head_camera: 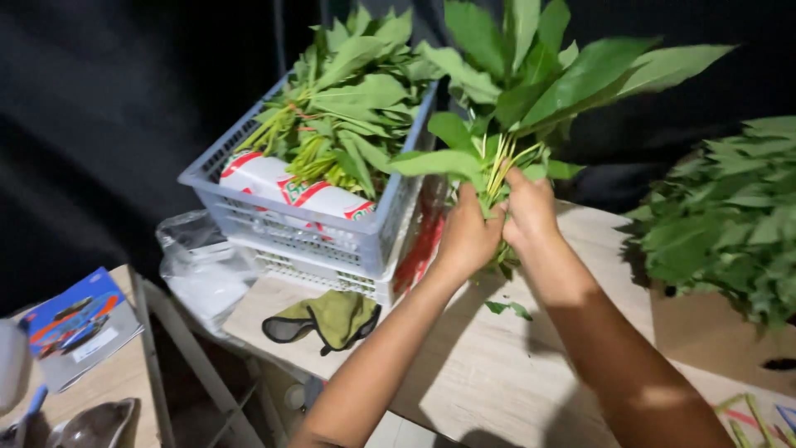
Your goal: Bundling leafy green vegetables by hand using red plastic ties and placing them into a plastic crate.
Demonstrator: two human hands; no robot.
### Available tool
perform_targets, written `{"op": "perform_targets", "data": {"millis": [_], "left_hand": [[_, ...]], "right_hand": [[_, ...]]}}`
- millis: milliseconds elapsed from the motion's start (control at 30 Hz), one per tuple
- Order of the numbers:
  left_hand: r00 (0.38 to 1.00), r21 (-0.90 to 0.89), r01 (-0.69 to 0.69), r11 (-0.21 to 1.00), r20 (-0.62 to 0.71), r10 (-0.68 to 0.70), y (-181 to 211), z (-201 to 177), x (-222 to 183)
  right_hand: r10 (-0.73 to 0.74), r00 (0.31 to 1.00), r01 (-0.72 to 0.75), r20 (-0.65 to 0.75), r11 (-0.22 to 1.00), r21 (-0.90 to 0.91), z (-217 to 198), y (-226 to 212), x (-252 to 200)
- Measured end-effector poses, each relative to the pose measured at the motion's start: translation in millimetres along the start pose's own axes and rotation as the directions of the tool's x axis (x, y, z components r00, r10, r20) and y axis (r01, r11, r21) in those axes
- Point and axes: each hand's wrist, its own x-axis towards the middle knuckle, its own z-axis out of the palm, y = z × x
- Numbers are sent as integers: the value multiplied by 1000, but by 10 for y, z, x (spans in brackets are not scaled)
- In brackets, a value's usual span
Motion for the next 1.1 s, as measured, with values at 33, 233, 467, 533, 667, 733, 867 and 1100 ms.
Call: {"op": "perform_targets", "data": {"millis": [33,233,467,533,667,733,867,1100], "left_hand": [[1000,0,5,1000,-11,-5,33,-113,48],[970,303,-139,943,-149,191,268,-879,413],[776,733,-63,678,-392,495,-372,-1748,1457],[716,819,-24,573,-386,582,-771,-1940,1751],[730,867,181,464,-435,527,-1375,-2118,1919],[789,869,221,443,-426,442,-1485,-2117,1798],[847,899,231,373,-374,378,-1612,-2087,1708],[786,913,212,349,-372,495,-1706,-1957,1713]], "right_hand": [[4,1000,-4,12,1000,-2,113,7,96],[-145,966,107,212,978,181,1050,-640,40],[109,851,-22,514,985,-172,1791,-963,284],[70,857,124,511,933,-336,1960,-755,525],[-597,547,834,587,452,-318,2130,-401,550],[-567,457,887,685,339,-312,2120,-457,183],[-148,435,897,888,152,-414,2212,-339,-62],[144,470,868,871,104,-485,2321,269,408]]}}
